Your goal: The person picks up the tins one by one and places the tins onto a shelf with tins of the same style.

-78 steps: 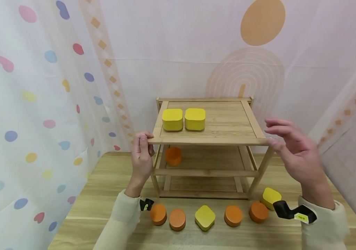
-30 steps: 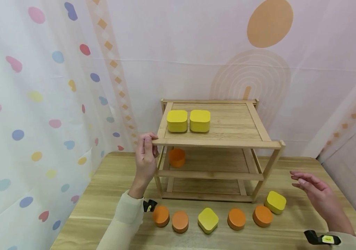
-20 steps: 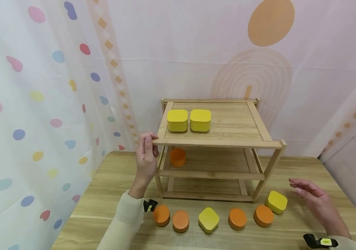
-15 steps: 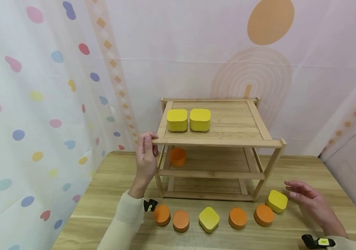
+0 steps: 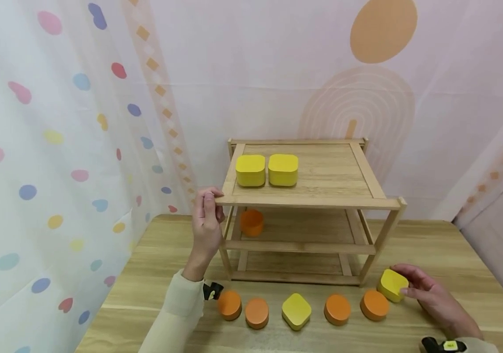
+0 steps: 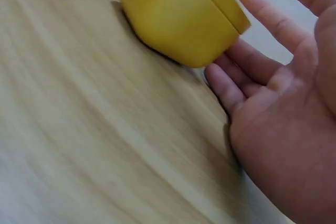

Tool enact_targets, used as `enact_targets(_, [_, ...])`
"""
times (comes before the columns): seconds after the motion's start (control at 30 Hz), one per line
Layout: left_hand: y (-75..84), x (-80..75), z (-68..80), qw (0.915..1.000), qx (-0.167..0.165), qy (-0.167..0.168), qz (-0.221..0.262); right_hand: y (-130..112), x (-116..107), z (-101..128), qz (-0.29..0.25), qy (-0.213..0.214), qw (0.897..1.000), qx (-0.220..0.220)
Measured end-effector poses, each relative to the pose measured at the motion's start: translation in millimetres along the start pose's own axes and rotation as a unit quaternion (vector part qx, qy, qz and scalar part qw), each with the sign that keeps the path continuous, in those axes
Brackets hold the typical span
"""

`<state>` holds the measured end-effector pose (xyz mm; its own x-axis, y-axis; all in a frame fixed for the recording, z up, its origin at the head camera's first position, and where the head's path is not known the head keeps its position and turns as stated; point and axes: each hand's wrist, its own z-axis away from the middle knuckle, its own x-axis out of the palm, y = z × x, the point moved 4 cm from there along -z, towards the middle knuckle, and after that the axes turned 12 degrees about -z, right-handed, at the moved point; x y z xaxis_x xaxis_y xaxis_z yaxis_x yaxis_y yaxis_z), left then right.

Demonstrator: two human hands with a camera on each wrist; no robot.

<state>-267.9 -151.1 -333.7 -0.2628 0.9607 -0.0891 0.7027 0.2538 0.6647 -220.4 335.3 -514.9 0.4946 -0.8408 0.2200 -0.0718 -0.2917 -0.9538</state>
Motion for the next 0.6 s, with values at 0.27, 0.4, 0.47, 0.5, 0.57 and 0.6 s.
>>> enact_targets(0.27, [0.5,-1.0,-0.3,1.0,0.004,0.004,-0.003,3.0,-2.3,-0.8,0.035,-0.004,0.997,0.066])
enact_targets(0.4, [1.4,0.6,0.1,1.0,0.002,0.003,0.006,2.1,-0.8,0.2,0.039,-0.017,0.998,0.055])
enact_targets(0.47, [1.9,1.1,-0.1,1.0,0.003,0.003,0.007,0.9,0.4,-0.4,0.038,-0.028,0.998,0.046])
enact_targets(0.5, [2.1,1.2,-0.2,1.0,0.003,0.003,0.008,0.4,0.9,-0.7,0.037,-0.034,0.998,0.042])
enact_targets(0.57, [2.4,1.5,-0.2,0.9999,0.005,0.004,0.008,0.1,1.5,-1.3,0.036,-0.04,0.998,0.041])
enact_targets(0.6, [2.3,1.5,-0.4,0.9999,0.007,0.003,0.009,0.3,1.6,-1.7,0.036,-0.041,0.998,0.042])
